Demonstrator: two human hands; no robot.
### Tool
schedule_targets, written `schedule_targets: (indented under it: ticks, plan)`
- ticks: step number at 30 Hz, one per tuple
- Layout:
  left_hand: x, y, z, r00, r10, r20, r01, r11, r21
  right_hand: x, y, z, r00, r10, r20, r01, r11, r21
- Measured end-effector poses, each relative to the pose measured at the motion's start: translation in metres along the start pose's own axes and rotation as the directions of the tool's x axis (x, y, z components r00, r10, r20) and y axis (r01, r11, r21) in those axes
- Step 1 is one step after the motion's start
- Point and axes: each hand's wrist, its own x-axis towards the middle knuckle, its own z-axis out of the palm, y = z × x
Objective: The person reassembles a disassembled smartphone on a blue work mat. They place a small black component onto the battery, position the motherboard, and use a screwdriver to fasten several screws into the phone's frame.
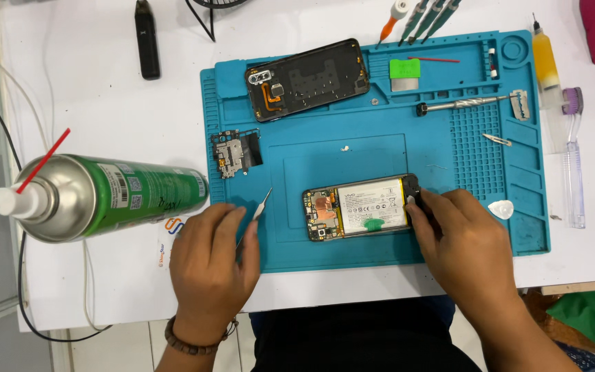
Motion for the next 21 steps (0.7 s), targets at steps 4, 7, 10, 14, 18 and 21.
schedule_targets:
  ticks: [4, 7, 10, 14, 18, 21]
  plan:
    - [0.009, 0.001, 0.005, 1.0, -0.006, 0.01, 0.006, 1.0, 0.005, 0.0, 0.0, 0.001, 1.0, 0.005, 0.011, -0.005, 1.0, -0.003]
    - [0.01, 0.001, 0.009, 0.996, -0.041, 0.073, 0.04, 0.999, 0.012, -0.001, 0.004, -0.002, 1.0, -0.005, 0.01, 0.005, 0.999, 0.035]
    - [0.004, 0.002, 0.012, 0.988, -0.053, 0.147, 0.049, 0.998, 0.029, 0.0, 0.008, -0.008, 0.99, 0.1, 0.097, -0.111, 0.988, 0.111]
    - [-0.009, -0.002, 0.018, 0.977, -0.078, 0.198, 0.058, 0.993, 0.107, 0.002, 0.013, -0.016, 0.988, 0.106, 0.108, -0.124, 0.976, 0.177]
    - [-0.015, -0.008, 0.015, 0.987, -0.052, 0.153, 0.025, 0.984, 0.175, 0.007, 0.018, -0.019, 0.997, -0.036, -0.071, 0.048, 0.985, 0.168]
    - [-0.022, -0.02, 0.011, 0.987, -0.076, 0.141, 0.051, 0.984, 0.17, 0.012, 0.017, -0.025, 0.989, -0.064, -0.132, 0.088, 0.978, 0.189]
